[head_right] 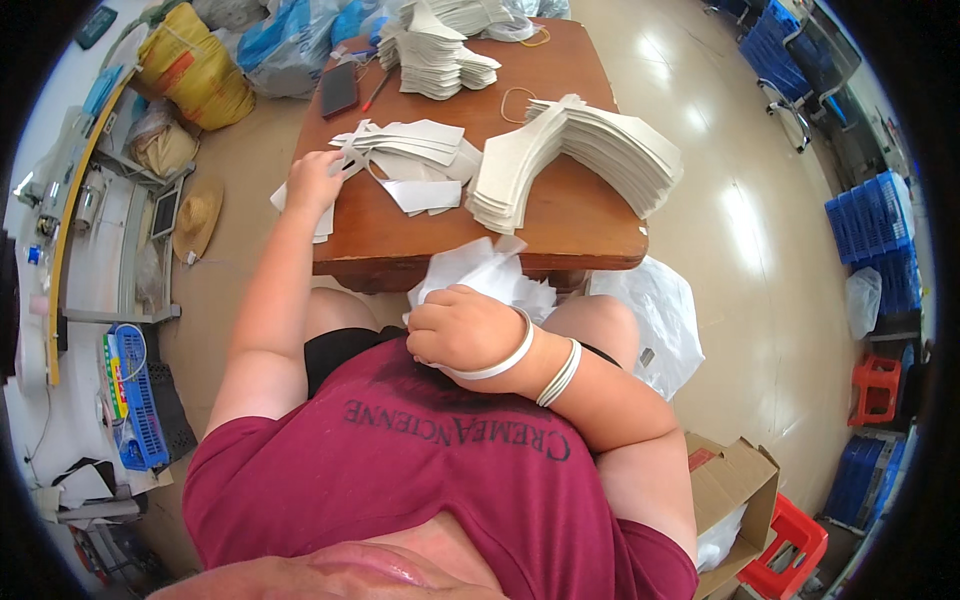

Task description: The recorder is manually stripping or peeling away backing or excess material from shoe components at a workstation.

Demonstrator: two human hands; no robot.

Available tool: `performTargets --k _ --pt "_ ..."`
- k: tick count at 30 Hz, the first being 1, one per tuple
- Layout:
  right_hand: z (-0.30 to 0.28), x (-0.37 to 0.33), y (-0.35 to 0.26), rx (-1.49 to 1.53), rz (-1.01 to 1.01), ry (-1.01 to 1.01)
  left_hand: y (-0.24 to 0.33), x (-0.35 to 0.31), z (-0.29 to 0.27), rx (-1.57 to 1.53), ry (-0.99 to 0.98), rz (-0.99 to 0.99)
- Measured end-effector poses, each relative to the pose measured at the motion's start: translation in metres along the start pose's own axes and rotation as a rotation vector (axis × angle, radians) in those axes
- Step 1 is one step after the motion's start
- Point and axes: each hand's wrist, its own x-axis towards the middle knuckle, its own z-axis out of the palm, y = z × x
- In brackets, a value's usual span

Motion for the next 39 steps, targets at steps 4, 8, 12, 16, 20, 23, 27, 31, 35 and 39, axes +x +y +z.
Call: performTargets --k 4,8,12,16,20,23,27,31,35,39 --pt "0.018 0.022 -0.004 0.032 -0.064 0.012 0.013 -0.003 0.011 0.048 -0.017 -0.017" --pt "0.029 0.029 -0.005 0.103 -0.078 -0.038 0.016 -0.002 0.020 0.023 0.105 -0.025" --pt "0.037 0.028 -0.005 0.119 -0.043 -0.034 0.022 -0.001 0.000 0.013 0.020 -0.218" --pt "0.043 0.031 -0.003 0.116 -0.039 -0.026 0.005 0.003 0.012 -0.013 -0.046 -0.206" --pt "0.044 0.033 -0.003 0.131 -0.044 -0.043 -0.008 0.014 0.027 -0.024 0.138 0.094" --pt "0.040 0.030 -0.004 0.107 -0.035 -0.006 -0.004 0.022 0.018 -0.081 0.103 0.187" --pt "0.039 0.027 -0.005 0.091 -0.021 0.031 -0.030 0.035 0.012 -0.997 -0.139 0.062" --pt "0.040 0.026 -0.003 0.096 -0.020 0.035 -0.015 0.038 -0.017 -1.461 -0.016 0.047" --pt "0.037 0.028 -0.005 0.051 -0.056 0.043 0.032 0.020 -0.068 -1.558 0.010 0.146" --pt "0.034 0.031 -0.007 -0.037 -0.061 0.061 0.072 -0.018 -0.113 -1.204 0.034 0.259"
